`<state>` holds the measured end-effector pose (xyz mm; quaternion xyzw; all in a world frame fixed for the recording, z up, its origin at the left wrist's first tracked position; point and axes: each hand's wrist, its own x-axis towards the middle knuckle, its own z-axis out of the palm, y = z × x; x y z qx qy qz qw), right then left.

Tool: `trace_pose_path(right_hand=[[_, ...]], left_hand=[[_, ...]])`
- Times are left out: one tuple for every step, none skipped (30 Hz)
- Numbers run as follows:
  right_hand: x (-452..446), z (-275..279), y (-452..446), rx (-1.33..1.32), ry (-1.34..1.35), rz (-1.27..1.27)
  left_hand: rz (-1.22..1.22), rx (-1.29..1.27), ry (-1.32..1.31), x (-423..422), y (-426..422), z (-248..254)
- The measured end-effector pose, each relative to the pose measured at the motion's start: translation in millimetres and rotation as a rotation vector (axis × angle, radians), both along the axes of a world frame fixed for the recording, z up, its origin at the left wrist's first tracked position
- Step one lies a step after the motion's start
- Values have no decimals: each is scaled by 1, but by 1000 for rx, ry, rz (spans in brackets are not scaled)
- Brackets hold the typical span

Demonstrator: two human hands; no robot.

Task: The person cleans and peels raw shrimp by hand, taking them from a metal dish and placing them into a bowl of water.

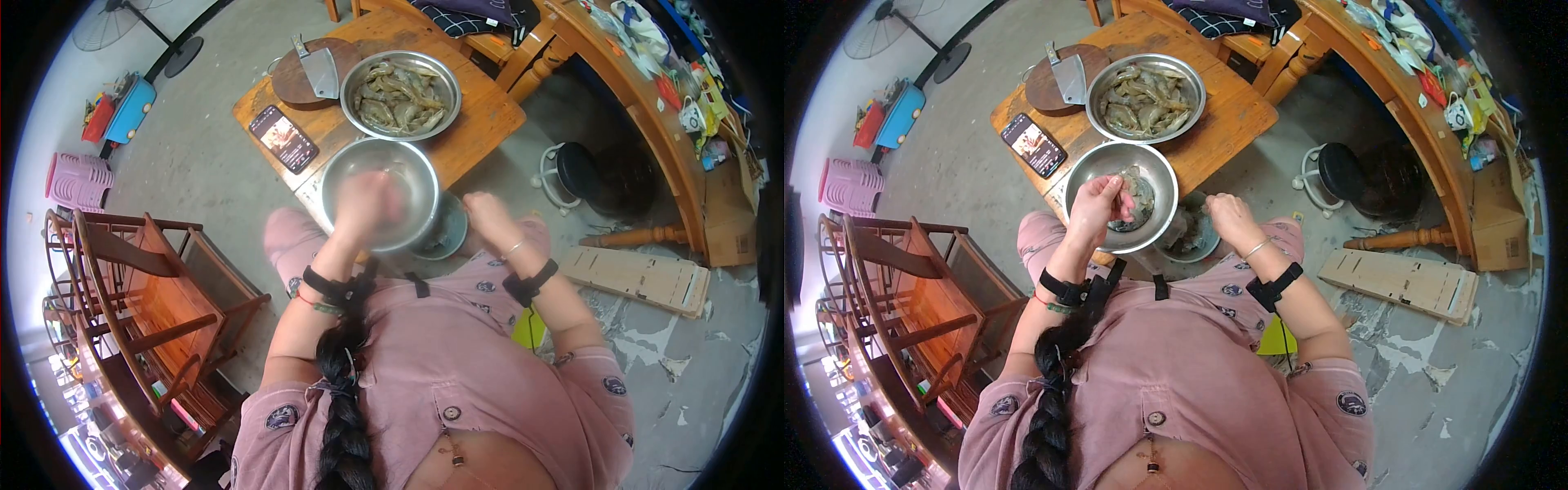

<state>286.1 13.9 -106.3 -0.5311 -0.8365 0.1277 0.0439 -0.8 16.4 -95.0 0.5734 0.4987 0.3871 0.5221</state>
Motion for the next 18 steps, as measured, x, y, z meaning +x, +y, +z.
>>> trace_pose_path(right_hand=[[1,-3,0,-1,1,0],[2,-6,-1,-23,54,10],[2,-7,-2,-45,106,20],[1,-7,-2,-45,106,20],[1,-7,-1,-36,123,36],[-2,-2,-1,-26,141,52],[-3,4,0,-26,141,53],[-4,10,1,-47,150,34],[-8,22,2,-69,160,15],[-13,34,2,-70,160,12],[-19,47,3,-94,278,-12],[-26,58,4,-117,395,-38],[-34,70,3,-117,395,-46],[-43,81,3,-388,698,-169],[-52,86,3,-659,1001,-291],[-58,87,4,-654,1003,-297],[-64,88,5,-730,1098,-318],[-71,89,6,-807,1194,-335]], left_hand=[[28,-198,-111,1,-2,8],[28,-199,-110,-1,-2,4],[-16,-106,-51,-3,-1,-1],[-61,-12,8,-4,0,-7],[-60,-12,7,-4,-1,-12],[-58,11,12,-3,-2,-13],[-55,34,17,-3,-3,-15],[-55,34,17,-2,-3,-16],[-48,73,33,0,-4,-18],[-44,111,50,1,-5,-18],[-49,109,50,1,-5,-18],[-55,124,60,3,-5,-16],[-63,139,70,5,-5,-13],[-72,139,68,8,-6,-10],[-52,139,62,12,-7,-5],[-31,141,56,16,-8,-4],[-37,143,55,19,-8,-5],[-24,138,36,22,-9,-8]])
